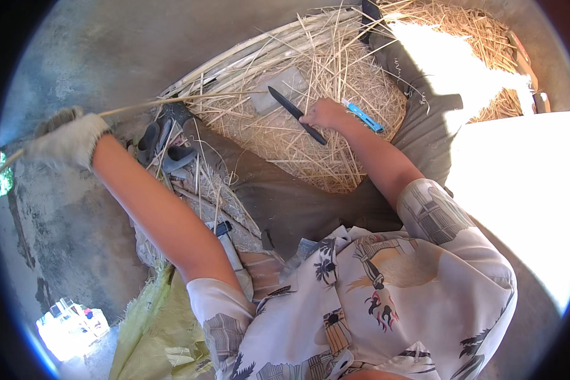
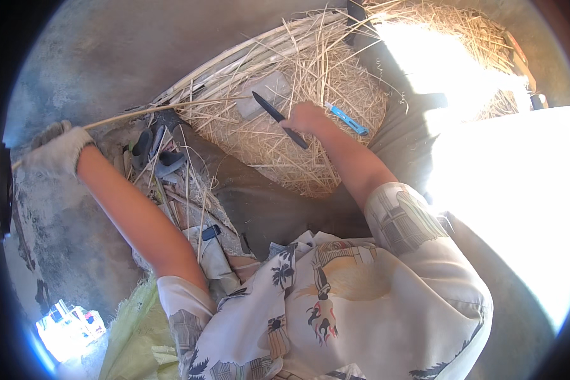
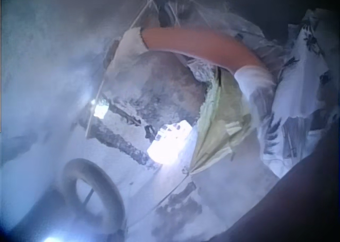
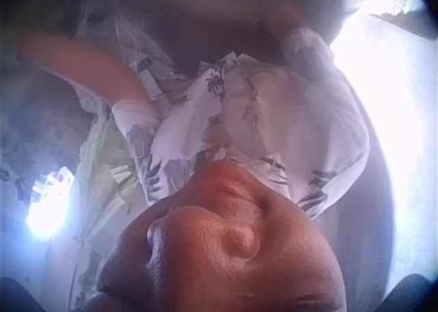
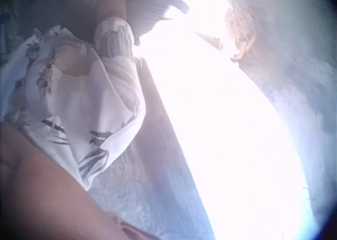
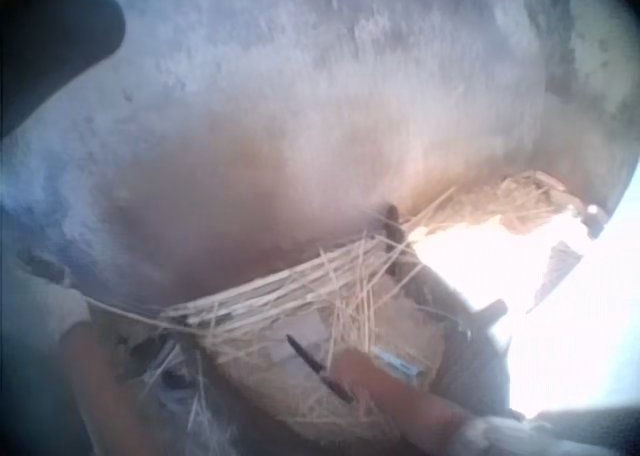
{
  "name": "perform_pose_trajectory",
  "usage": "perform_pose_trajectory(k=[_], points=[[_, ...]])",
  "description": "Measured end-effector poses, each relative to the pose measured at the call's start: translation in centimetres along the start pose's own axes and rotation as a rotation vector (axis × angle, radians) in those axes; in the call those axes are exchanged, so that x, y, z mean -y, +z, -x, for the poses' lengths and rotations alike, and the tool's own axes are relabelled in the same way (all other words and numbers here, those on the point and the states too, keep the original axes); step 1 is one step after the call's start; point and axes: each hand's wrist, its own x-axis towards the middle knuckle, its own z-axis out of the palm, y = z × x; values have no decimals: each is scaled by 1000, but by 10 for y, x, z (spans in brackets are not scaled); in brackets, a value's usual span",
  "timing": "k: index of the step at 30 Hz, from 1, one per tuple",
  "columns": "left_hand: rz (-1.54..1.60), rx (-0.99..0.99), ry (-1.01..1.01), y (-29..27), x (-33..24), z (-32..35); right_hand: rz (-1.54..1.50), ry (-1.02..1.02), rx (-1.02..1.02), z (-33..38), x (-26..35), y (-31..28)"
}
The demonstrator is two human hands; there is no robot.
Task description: The person sits on the floor and uses a knife to peel the outer layer off long bamboo sticks. They hold the sticks with gloved hands and scrape the knife along the length of the bamboo, discarding the peeled strips onto a pile of straw.
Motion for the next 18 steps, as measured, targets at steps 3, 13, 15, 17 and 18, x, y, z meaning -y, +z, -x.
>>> perform_pose_trajectory(k=[3, 13, 15, 17, 18], points=[[531, 20, -34, -64, -25, 20, -28, 322, -461, -16, -19, 5], [988, -183, -28, -223, -6, 23, 28, 421, -367, -35, -103, 47], [990, -248, -25, -229, -6, 31, 100, 267, -337, -51, -113, 40], [866, -321, 28, -248, -4, 36, 234, 212, -9, -26, -37, 2], [904, -378, -19, -250, -3, 39, 299, 207, 133, -4, -4, -22]])
